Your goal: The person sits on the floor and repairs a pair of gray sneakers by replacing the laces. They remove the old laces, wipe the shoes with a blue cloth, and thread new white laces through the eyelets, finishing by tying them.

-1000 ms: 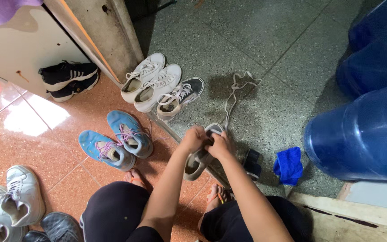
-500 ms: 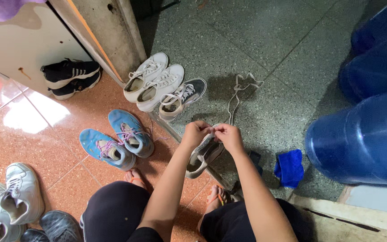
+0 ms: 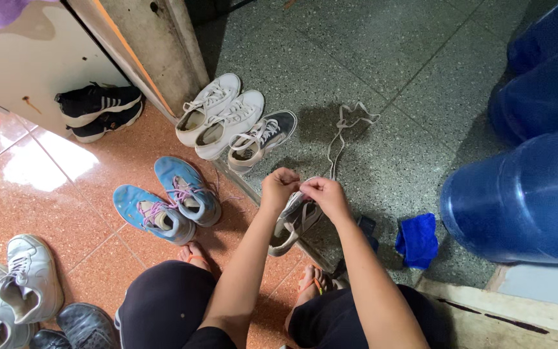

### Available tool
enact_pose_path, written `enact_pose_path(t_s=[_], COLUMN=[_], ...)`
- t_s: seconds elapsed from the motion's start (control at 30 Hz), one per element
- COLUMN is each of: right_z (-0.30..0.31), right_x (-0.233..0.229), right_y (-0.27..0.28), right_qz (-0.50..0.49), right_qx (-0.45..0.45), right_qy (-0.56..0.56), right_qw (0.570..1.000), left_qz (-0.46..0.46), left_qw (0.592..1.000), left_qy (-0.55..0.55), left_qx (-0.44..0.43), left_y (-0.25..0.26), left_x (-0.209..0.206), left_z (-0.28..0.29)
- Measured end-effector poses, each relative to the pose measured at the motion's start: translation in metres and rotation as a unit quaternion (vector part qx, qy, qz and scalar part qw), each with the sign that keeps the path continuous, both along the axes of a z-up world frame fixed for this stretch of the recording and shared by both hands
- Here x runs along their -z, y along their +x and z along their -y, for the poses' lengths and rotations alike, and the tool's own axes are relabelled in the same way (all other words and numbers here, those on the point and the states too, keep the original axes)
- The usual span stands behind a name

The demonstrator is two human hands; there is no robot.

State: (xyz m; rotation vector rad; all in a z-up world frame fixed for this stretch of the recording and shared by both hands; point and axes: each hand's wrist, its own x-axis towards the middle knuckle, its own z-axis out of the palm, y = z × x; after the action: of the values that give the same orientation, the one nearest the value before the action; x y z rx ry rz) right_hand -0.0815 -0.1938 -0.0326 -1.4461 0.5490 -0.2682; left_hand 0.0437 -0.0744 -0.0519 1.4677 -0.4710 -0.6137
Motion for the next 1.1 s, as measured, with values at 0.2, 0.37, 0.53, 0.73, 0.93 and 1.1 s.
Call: enact_pose_path(t_s=[0.2, 0.37, 0.53, 0.73, 0.93, 1.1], right_z=[0.009, 0.018, 0.039, 0.030, 0.018, 0.019], right_x=[0.017, 0.024, 0.066, 0.118, 0.101, 0.085], right_y=[-0.002, -0.007, -0.010, -0.004, -0.003, -0.005], right_qz=[-0.061, -0.214, -0.092, -0.075, -0.101, -0.129], right_qx=[0.039, 0.080, 0.156, 0.136, 0.102, 0.062], right_qy=[0.018, -0.185, -0.148, -0.040, -0.112, -0.116], right_qw=[0.997, 0.956, 0.972, 0.987, 0.983, 0.983], left_qz=[0.201, 0.262, 0.202, 0.283, 0.339, 0.393], left_qw=[0.974, 0.956, 0.935, 0.918, 0.911, 0.906], left_qy=[0.089, 0.130, 0.271, 0.254, 0.214, 0.159], left_qx=[0.046, 0.037, 0.103, 0.115, 0.096, 0.017], left_y=[-0.017, -0.018, -0.021, -0.028, -0.035, -0.046], left_x=[-0.041, -0.040, -0.020, -0.010, -0.014, -0.009], left_z=[-0.007, -0.011, -0.021, -0.025, -0.038, -0.045])
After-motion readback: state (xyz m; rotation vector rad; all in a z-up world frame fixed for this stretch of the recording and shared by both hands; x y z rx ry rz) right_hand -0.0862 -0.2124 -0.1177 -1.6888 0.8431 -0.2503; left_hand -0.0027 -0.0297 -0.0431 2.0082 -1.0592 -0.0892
